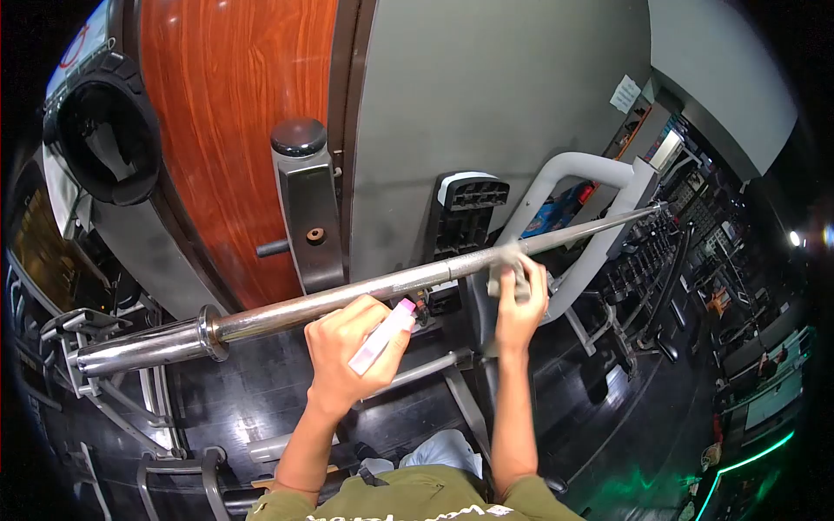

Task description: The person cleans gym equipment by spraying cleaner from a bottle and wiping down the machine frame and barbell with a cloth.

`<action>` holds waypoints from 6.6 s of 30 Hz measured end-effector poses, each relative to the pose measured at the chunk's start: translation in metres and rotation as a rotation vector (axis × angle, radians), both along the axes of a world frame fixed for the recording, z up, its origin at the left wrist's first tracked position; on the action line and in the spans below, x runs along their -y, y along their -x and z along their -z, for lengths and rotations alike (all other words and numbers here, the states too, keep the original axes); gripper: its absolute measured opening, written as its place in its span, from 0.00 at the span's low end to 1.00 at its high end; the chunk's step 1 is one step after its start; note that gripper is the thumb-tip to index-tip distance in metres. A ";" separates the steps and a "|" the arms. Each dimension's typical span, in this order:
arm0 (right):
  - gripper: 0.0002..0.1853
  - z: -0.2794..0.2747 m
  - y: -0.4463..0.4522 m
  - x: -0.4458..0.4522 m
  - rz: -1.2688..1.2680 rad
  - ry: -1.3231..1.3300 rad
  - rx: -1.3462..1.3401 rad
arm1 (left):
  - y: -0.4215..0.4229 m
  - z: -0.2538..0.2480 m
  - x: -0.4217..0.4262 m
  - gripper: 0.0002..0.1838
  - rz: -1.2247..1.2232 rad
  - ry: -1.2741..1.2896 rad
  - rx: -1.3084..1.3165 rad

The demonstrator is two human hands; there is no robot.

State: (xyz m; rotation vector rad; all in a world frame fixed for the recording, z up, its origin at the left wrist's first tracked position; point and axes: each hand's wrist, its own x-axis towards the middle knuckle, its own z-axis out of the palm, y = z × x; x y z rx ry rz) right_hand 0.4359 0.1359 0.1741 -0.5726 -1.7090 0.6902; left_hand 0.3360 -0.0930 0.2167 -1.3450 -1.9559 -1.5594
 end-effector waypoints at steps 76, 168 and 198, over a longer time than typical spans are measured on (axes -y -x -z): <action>0.17 -0.075 0.014 -0.115 -0.877 -1.011 0.456 | 0.031 -0.018 -0.063 0.28 0.380 0.069 0.388; 0.22 0.061 0.013 -0.095 -0.409 -0.390 -0.237 | 0.003 -0.026 -0.134 0.32 0.293 0.076 0.485; 0.15 0.058 0.014 -0.051 -1.321 1.571 -0.590 | 0.006 -0.024 -0.131 0.29 0.323 0.095 0.461</action>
